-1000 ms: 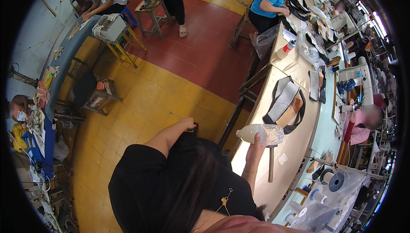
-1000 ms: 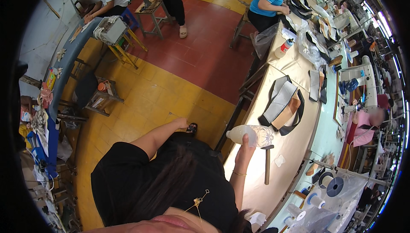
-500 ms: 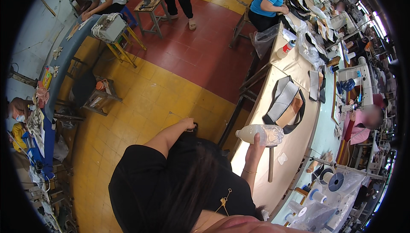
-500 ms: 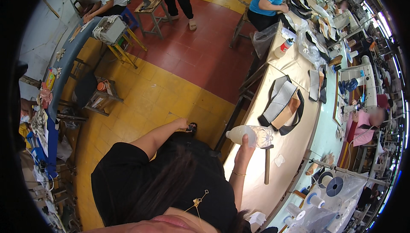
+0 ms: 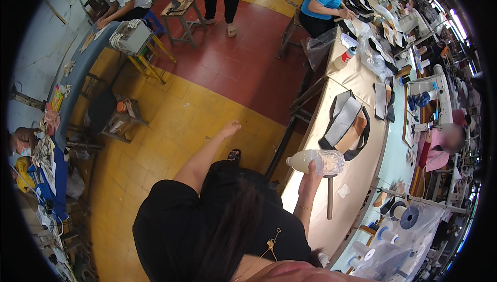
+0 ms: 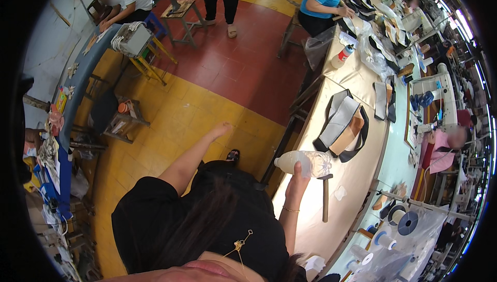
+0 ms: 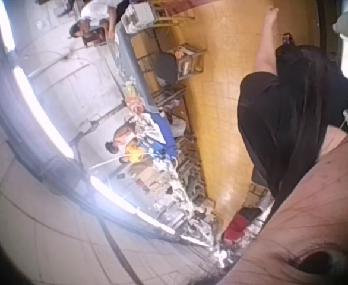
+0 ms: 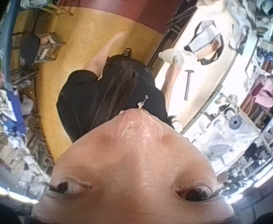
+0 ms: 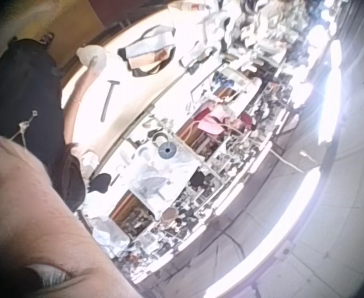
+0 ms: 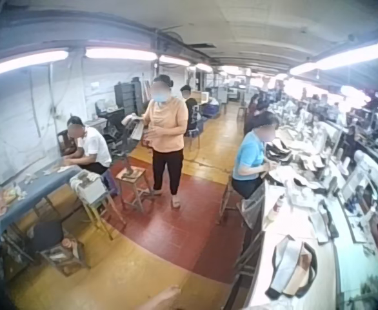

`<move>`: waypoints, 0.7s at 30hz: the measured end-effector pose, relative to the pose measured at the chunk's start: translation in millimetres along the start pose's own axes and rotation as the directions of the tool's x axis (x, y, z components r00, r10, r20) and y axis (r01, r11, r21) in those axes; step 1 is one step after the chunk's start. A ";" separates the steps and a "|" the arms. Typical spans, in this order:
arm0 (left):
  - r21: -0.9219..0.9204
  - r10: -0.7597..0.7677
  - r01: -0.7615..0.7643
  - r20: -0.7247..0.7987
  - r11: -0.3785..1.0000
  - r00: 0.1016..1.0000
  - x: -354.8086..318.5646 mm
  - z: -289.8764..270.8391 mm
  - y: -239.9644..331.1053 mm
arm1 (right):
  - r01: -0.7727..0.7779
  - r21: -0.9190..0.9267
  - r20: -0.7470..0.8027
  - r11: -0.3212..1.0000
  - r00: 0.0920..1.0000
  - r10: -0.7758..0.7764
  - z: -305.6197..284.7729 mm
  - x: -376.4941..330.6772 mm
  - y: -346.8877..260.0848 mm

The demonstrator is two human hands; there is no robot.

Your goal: The person repeatedly inserts a plastic bottle into a shoe upper to shape it, then removes the bottle and sets the upper aside. The person also handles stacks of white fabric pieces and moves around the workshop.

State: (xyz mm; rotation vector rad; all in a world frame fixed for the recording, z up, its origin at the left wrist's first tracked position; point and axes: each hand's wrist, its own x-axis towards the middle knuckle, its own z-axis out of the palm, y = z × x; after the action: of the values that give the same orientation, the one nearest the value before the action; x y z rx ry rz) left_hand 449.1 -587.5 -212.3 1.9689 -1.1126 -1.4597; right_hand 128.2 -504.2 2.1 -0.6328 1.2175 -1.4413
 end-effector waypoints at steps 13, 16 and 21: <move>-0.338 0.248 -0.325 -0.252 0.883 0.935 -7.2 -72.3 126.0 | 0.004 -0.033 -0.013 0.999 1.000 -0.004 2.2 2.4 1.3; -0.309 0.251 -0.330 -0.269 0.892 0.930 -12.0 -72.4 129.2 | 0.006 -0.034 -0.004 0.999 1.000 -0.006 3.1 3.1 -0.5; -0.337 0.286 -0.394 -0.326 0.855 0.901 -14.3 -88.5 137.8 | -0.003 -0.045 0.005 0.999 1.000 0.003 6.4 5.3 -4.0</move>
State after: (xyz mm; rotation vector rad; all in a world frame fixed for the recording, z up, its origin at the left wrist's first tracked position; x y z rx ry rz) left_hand 483.3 -664.8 -71.3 1.5296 -0.9055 -1.0885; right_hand 130.9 -511.8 6.7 -0.6643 1.2493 -1.4124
